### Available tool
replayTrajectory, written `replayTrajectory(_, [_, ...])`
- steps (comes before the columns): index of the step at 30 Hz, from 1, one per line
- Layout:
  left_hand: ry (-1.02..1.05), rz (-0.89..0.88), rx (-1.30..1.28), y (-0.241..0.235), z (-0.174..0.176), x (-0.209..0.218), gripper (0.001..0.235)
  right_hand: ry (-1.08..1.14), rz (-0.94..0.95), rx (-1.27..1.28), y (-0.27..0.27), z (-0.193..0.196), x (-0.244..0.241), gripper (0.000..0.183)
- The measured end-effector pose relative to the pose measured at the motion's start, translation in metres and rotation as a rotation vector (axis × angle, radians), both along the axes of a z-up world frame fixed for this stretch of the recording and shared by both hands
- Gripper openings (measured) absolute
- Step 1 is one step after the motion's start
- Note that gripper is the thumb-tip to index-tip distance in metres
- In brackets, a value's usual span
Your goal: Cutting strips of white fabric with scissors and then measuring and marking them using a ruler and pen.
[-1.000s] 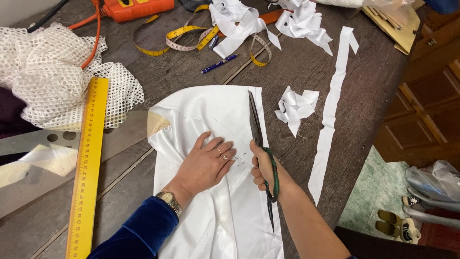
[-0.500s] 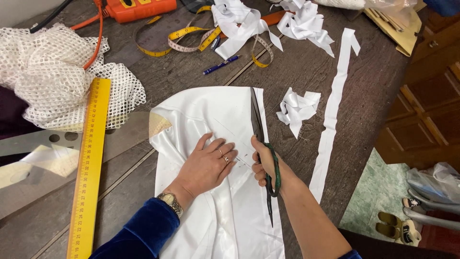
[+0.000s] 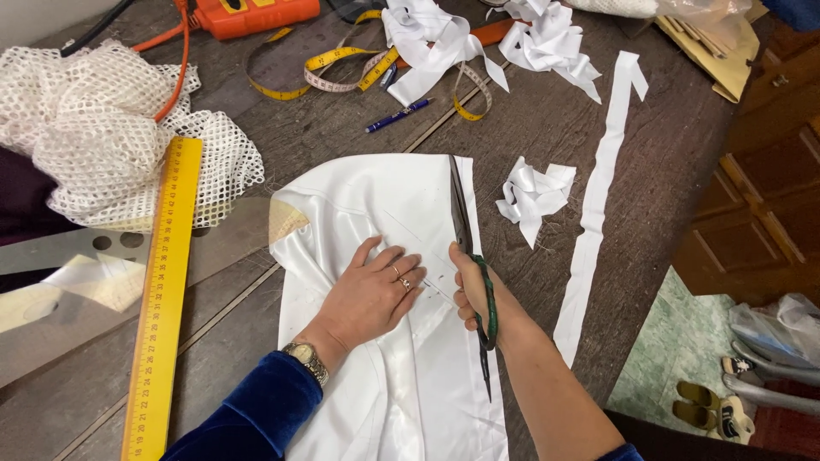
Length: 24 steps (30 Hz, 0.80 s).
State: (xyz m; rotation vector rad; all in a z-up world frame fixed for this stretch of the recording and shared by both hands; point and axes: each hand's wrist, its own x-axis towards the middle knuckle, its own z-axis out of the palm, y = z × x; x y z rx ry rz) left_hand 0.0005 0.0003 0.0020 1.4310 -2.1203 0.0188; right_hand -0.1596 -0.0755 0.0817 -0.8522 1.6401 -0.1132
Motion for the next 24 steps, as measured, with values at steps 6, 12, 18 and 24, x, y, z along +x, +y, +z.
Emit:
replayTrajectory(6, [0.019, -0.006, -0.018, 0.0, -0.001, 0.0, 0.024, -0.015, 0.022, 0.037, -0.008, -0.004, -0.009, 0.05])
replayTrajectory(12, [0.022, 0.018, -0.065, -0.002, -0.008, -0.003, 0.024, -0.039, 0.026, 0.027, -0.022, 0.015, -0.02, 0.053])
replayTrajectory(18, [-0.067, 0.04, -0.053, 0.0, 0.002, -0.005, 0.024, 0.056, 0.131, -0.252, -0.06, 0.036, -0.106, 0.053])
replayTrajectory(24, [-0.176, 0.066, -0.043, 0.002, 0.013, -0.012, 0.023, 0.388, 0.465, -0.554, -0.122, 0.075, -0.182, 0.057])
